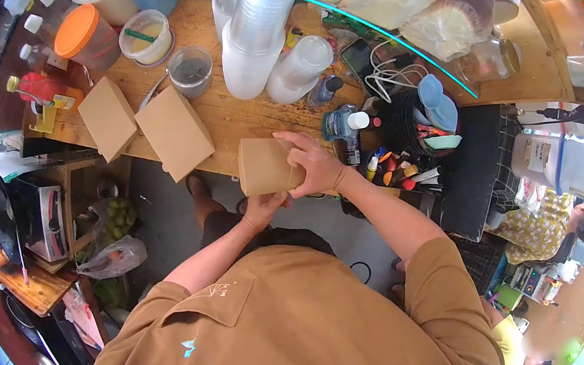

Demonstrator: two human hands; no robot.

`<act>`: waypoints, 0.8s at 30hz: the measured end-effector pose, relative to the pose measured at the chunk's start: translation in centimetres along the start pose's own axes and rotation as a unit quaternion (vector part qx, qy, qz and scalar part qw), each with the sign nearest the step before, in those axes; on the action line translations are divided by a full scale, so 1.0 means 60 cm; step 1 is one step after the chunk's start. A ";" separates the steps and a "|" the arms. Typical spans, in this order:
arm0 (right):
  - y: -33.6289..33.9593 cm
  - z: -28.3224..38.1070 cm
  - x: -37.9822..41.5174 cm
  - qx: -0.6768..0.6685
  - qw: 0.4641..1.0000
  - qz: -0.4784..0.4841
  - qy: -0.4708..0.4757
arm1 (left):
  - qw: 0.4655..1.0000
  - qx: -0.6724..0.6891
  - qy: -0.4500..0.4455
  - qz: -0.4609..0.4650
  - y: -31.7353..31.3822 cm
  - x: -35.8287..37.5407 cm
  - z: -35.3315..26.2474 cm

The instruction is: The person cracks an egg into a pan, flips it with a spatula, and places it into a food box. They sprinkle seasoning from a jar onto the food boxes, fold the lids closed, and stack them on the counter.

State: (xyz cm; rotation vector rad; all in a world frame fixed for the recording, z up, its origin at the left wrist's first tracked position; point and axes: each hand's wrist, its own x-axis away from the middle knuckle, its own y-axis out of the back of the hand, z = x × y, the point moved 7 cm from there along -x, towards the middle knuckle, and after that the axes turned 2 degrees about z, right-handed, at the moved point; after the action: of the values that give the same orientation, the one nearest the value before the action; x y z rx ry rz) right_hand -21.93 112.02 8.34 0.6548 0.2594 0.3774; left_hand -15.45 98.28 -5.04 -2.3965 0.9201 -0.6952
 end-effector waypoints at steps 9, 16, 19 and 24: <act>-0.001 0.035 0.006 0.090 0.992 -0.088 -0.029 | 0.906 -0.393 0.143 0.061 -0.020 0.067 -0.159; -0.038 0.028 0.018 0.130 0.971 -0.089 -0.181 | 0.673 -0.616 -0.406 -0.050 -0.263 -0.002 -0.721; -0.038 0.057 0.023 0.159 0.966 -0.134 -0.154 | 0.562 -0.659 -0.498 -0.052 -0.380 -0.073 -0.857; -0.015 0.112 0.041 0.104 0.969 -0.199 -0.101 | 0.431 -0.783 -0.445 -0.048 -0.482 -0.221 -0.920</act>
State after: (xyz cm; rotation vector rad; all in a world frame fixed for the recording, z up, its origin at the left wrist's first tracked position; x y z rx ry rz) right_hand -17.16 108.77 12.61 0.8211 0.2303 -0.1045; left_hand -43.87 113.13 50.01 -3.1487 0.8866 2.4126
